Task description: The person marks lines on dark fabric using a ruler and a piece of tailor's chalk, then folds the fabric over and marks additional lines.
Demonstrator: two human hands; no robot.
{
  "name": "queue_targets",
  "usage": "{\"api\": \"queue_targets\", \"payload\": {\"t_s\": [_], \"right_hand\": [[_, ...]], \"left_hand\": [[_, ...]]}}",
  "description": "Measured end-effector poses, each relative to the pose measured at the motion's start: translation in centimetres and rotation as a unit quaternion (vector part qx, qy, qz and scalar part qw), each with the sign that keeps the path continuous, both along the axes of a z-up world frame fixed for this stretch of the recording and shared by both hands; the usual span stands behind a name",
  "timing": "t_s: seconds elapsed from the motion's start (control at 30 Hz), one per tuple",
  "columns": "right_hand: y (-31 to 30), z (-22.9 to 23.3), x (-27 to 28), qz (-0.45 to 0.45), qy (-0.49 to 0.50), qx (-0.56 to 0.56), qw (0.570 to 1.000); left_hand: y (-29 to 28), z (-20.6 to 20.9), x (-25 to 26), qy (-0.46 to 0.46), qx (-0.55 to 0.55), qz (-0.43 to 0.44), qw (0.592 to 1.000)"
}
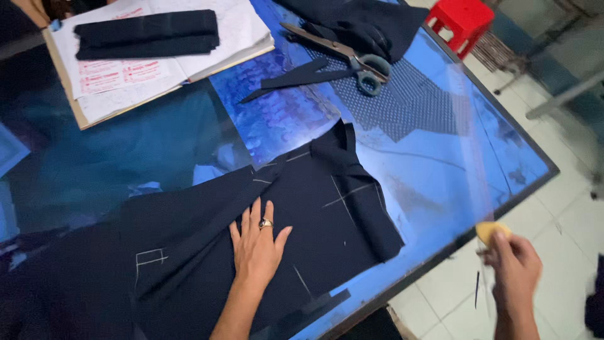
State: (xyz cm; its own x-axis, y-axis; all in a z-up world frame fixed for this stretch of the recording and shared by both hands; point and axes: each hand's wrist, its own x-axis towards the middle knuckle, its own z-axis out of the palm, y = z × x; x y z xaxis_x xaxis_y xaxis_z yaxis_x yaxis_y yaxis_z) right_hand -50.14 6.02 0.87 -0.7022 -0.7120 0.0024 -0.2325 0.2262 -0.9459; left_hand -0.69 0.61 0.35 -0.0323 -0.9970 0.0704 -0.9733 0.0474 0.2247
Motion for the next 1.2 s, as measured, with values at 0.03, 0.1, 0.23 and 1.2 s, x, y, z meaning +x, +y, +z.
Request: {"api": "queue_targets", "payload": {"t_s": [0.03,0.1,0.23,1.2], "right_hand": [[-3.3,-1.1,-0.8,0.015,-0.010,-0.001,1.000],[-8.6,-2.0,-1.6,0.046,-0.022,-0.004,0.999],[-14.9,-1.2,-2.9,0.132,0.175,0.154,0.963],[-26.4,2.6,9.9,0.604,0.036,0.059,0.794]], "left_hand": [[0.0,0.3,-0.7,0.011,-0.015,0.019,1.000],[-0.2,0.9,-3.4,0.019,-0.034,0.055,0.998],[-1.0,1.7,-13.3,0.216,-0.077,0.060,0.971],[1.9,2.6,-18.2,0.207,-0.230,0.435,0.846]]}}
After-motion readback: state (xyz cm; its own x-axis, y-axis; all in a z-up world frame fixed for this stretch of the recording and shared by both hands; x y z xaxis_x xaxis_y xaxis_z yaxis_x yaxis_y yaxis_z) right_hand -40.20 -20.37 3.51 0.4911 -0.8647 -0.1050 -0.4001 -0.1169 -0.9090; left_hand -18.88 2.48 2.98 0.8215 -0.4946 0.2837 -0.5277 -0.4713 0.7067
